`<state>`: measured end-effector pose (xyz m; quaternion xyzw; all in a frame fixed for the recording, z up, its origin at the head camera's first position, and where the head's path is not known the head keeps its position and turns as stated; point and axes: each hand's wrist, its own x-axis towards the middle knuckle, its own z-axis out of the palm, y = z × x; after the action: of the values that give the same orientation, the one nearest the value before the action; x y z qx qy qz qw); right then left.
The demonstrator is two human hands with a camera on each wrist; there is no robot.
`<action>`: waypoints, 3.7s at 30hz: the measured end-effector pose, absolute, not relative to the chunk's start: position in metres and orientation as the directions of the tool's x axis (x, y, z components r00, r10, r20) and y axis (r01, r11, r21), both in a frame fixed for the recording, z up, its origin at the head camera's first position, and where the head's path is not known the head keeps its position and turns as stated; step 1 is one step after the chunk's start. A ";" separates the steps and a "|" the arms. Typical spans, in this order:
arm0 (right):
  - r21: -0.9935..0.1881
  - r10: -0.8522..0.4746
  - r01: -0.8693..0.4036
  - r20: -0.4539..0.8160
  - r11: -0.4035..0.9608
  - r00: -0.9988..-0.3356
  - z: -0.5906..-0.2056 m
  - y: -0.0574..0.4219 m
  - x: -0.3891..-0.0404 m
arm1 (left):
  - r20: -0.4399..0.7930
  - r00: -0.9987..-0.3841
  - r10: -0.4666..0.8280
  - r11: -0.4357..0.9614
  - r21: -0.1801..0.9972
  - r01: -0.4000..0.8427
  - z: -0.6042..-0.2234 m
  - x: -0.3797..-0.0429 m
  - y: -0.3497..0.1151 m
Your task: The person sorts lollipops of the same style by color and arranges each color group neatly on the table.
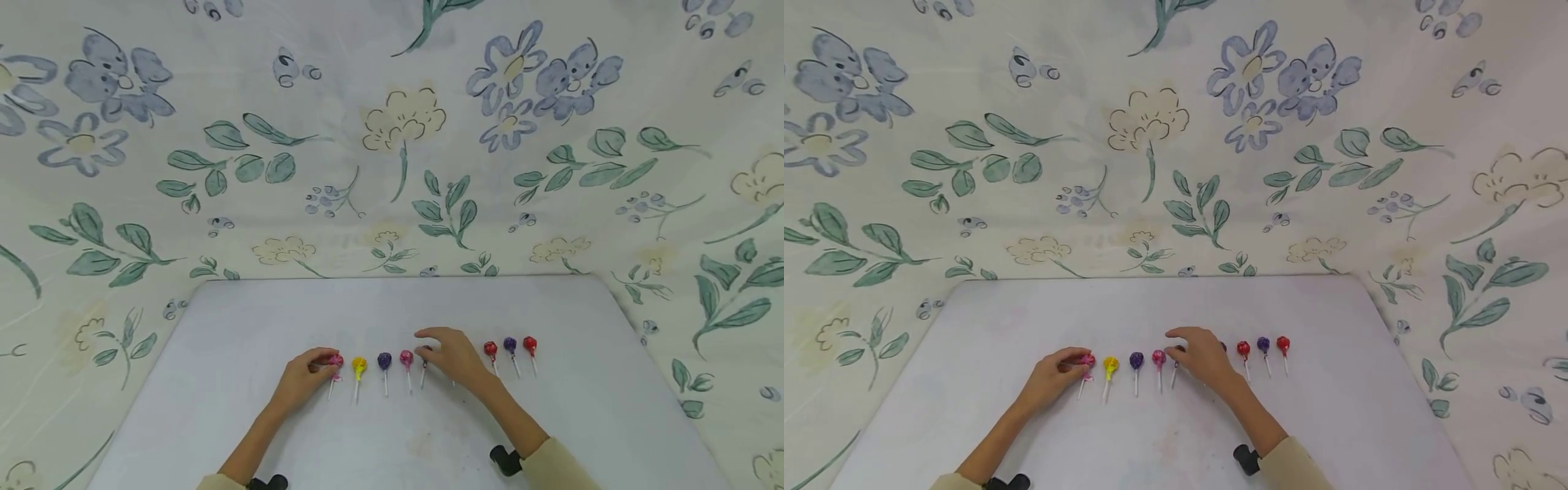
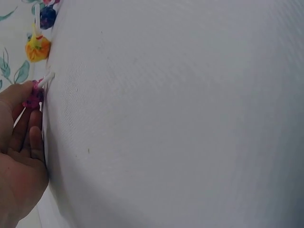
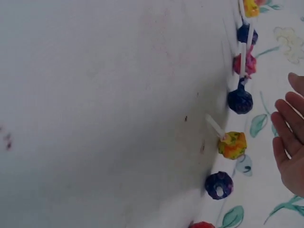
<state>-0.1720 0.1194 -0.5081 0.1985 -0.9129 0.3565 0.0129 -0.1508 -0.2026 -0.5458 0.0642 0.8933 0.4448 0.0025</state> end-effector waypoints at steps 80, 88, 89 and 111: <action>-0.653 -0.369 -0.376 0.156 0.658 -0.916 -0.481 0.067 -0.210 | -0.043 -0.998 -0.039 0.603 0.795 -0.058 -0.540 -0.220 -0.229; -0.765 -0.327 -0.339 0.177 0.548 -0.928 -0.483 0.041 -0.227 | -0.031 -0.999 -0.032 0.588 0.808 -0.044 -0.541 -0.220 -0.229; -0.781 -0.321 -0.324 0.167 0.534 -0.932 -0.484 0.038 -0.229 | -0.029 -0.999 -0.032 0.588 0.808 -0.042 -0.541 -0.220 -0.230; -0.914 -0.210 -0.058 -0.031 0.403 -0.977 -0.518 -0.018 -0.244 | -0.036 -0.999 -0.019 0.574 0.818 -0.040 -0.537 -0.217 -0.230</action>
<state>-0.2438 -0.0183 -0.5182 0.0802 -0.8345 0.5406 -0.0706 -0.2170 -0.2303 -0.5366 -0.0166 0.8870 0.4613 0.0118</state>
